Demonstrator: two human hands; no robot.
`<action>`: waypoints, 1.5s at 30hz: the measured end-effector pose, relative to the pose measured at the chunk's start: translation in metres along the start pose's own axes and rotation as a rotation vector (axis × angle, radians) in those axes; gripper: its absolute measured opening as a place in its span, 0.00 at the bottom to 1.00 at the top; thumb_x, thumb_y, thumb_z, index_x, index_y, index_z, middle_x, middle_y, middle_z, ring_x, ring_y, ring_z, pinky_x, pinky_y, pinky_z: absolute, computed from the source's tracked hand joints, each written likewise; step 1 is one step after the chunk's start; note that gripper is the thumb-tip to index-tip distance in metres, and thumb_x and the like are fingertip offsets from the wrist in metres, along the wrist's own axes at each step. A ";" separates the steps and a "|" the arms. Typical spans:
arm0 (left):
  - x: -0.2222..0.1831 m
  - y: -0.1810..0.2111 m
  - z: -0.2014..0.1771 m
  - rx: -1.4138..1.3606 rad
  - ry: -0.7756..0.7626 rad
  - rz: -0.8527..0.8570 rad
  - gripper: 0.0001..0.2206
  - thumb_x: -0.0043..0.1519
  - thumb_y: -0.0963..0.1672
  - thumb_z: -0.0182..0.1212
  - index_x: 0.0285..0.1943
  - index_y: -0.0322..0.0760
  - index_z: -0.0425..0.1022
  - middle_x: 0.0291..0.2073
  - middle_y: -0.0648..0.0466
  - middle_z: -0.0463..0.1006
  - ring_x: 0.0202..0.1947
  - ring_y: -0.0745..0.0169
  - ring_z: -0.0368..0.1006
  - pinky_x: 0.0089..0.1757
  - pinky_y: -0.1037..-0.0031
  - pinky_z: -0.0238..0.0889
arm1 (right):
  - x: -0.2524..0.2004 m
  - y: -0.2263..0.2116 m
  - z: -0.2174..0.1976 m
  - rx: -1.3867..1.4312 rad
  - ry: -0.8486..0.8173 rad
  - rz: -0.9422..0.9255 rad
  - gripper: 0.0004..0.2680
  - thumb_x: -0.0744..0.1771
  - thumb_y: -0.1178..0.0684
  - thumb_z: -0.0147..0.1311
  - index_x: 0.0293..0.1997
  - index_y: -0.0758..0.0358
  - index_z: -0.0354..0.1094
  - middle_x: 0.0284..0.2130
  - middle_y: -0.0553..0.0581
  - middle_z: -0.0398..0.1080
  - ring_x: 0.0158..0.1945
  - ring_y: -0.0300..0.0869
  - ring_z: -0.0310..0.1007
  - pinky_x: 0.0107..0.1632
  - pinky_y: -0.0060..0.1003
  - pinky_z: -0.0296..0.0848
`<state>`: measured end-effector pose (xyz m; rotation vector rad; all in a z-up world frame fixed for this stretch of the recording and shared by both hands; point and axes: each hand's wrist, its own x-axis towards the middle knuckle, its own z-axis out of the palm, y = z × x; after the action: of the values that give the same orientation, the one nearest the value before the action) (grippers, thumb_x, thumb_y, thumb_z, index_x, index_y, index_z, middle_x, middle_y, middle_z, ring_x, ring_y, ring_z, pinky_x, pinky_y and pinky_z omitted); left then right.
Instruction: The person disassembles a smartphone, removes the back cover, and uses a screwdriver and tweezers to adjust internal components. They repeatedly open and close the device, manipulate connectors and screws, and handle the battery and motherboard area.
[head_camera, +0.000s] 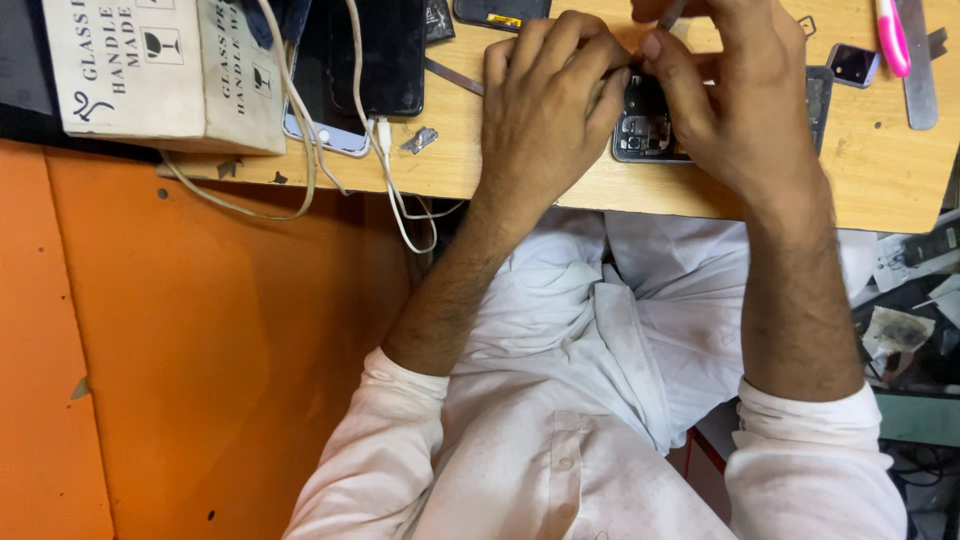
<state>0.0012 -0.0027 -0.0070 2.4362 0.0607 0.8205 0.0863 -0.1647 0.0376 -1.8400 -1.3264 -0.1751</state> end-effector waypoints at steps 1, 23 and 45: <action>0.000 0.000 0.000 0.000 -0.002 -0.002 0.07 0.63 0.45 0.67 0.47 0.43 0.78 0.47 0.62 0.73 0.53 0.62 0.68 0.54 0.62 0.56 | 0.002 0.002 0.001 0.010 0.003 0.002 0.11 0.72 0.74 0.54 0.60 0.76 0.57 0.45 0.64 0.71 0.50 0.48 0.79 0.48 0.34 0.86; 0.005 0.014 -0.012 0.032 -0.047 -0.032 0.09 0.63 0.43 0.64 0.50 0.38 0.76 0.51 0.59 0.74 0.55 0.60 0.69 0.56 0.62 0.58 | 0.013 0.002 0.004 -0.071 0.067 0.051 0.21 0.70 0.67 0.68 0.66 0.61 0.56 0.43 0.64 0.71 0.44 0.46 0.79 0.42 0.34 0.82; 0.079 0.021 0.021 0.066 -0.246 0.186 0.04 0.64 0.44 0.64 0.42 0.40 0.77 0.35 0.54 0.77 0.39 0.53 0.77 0.40 0.57 0.66 | -0.019 0.043 -0.017 0.123 0.473 0.257 0.11 0.73 0.72 0.53 0.57 0.74 0.52 0.53 0.64 0.71 0.53 0.45 0.79 0.49 0.33 0.88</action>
<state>0.0742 -0.0143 0.0332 2.6154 -0.2389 0.5974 0.1197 -0.1933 0.0150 -1.7097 -0.7526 -0.3577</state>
